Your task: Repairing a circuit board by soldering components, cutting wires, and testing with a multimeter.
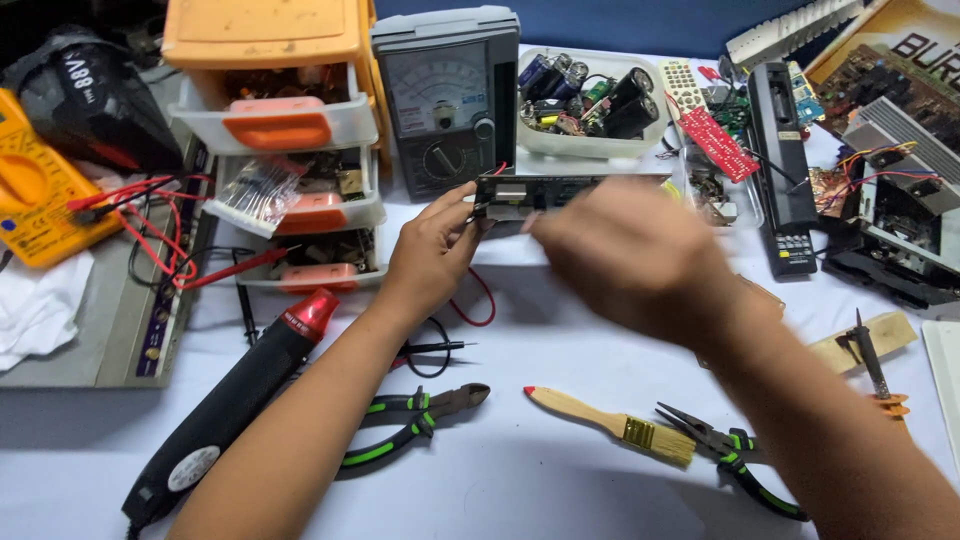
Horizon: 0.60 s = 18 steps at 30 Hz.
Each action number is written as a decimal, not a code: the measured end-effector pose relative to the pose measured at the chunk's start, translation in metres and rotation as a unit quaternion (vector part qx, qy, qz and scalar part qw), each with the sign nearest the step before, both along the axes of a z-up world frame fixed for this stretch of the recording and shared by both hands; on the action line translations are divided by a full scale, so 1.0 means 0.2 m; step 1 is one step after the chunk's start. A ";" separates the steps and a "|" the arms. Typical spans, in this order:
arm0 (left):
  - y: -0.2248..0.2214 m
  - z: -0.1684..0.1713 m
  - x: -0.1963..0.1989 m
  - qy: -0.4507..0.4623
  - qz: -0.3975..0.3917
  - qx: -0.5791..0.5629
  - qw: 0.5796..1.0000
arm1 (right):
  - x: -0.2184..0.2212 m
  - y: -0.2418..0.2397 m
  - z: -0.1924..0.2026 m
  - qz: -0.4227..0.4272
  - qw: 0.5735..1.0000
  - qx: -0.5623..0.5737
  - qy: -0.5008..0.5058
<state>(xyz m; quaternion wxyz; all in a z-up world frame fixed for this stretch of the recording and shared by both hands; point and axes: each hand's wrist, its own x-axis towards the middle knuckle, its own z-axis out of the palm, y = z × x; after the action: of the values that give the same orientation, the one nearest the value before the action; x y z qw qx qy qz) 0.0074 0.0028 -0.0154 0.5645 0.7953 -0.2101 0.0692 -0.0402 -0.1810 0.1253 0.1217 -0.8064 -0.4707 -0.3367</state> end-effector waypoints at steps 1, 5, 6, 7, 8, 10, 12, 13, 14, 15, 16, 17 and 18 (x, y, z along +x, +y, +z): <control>0.00 -0.01 0.00 -0.006 -0.004 -0.002 1.000 | -0.05 0.05 -0.04 0.055 0.996 -0.013 0.070; -0.03 0.01 -0.01 0.007 0.052 -0.017 0.998 | -0.04 0.13 -0.37 0.018 0.993 -0.048 0.111; -0.02 0.01 -0.01 0.016 0.051 -0.013 0.999 | -0.03 0.14 -0.43 -0.008 0.982 -0.081 0.169; -0.02 0.01 -0.01 0.025 0.049 -0.010 0.998 | -0.01 0.15 -0.48 -0.033 0.967 -0.114 0.226; -0.02 0.01 0.00 0.024 0.050 -0.010 0.998 | 0.00 0.17 -0.46 -0.032 0.967 -0.114 0.225; -0.02 0.00 0.00 0.024 0.048 -0.013 0.998 | 0.01 0.19 -0.43 -0.086 0.926 -0.181 0.319; -0.02 0.00 0.00 0.019 0.048 -0.011 0.999 | 0.01 0.20 -0.41 -0.094 0.921 -0.186 0.328; -0.03 -0.01 0.00 0.014 0.047 -0.008 0.999 | 0.01 0.20 -0.40 -0.103 0.917 -0.190 0.336; -0.02 0.00 0.00 0.016 0.047 -0.009 0.999 | 0.01 0.20 -0.41 -0.103 0.916 -0.191 0.338; -0.02 0.00 0.00 0.016 0.047 -0.008 0.999 | 0.01 0.21 -0.41 -0.110 0.916 -0.201 0.330; -0.02 0.01 -0.01 0.015 0.047 -0.008 0.999 | 0.01 0.21 -0.41 -0.118 0.915 -0.210 0.323; -0.02 0.00 0.00 0.015 0.047 -0.008 0.999 | 0.03 0.21 -0.44 -0.118 0.915 -0.210 0.323; -0.02 0.00 0.00 0.008 0.046 -0.009 0.999 | 0.04 0.20 -0.47 -0.114 0.920 -0.240 0.288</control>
<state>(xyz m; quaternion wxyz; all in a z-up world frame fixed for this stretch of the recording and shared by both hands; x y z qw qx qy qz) 0.0067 -0.0011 -0.0153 0.5694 0.7997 -0.1681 0.0900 -0.0326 -0.1400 0.0323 0.0151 -0.9217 -0.3871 0.0215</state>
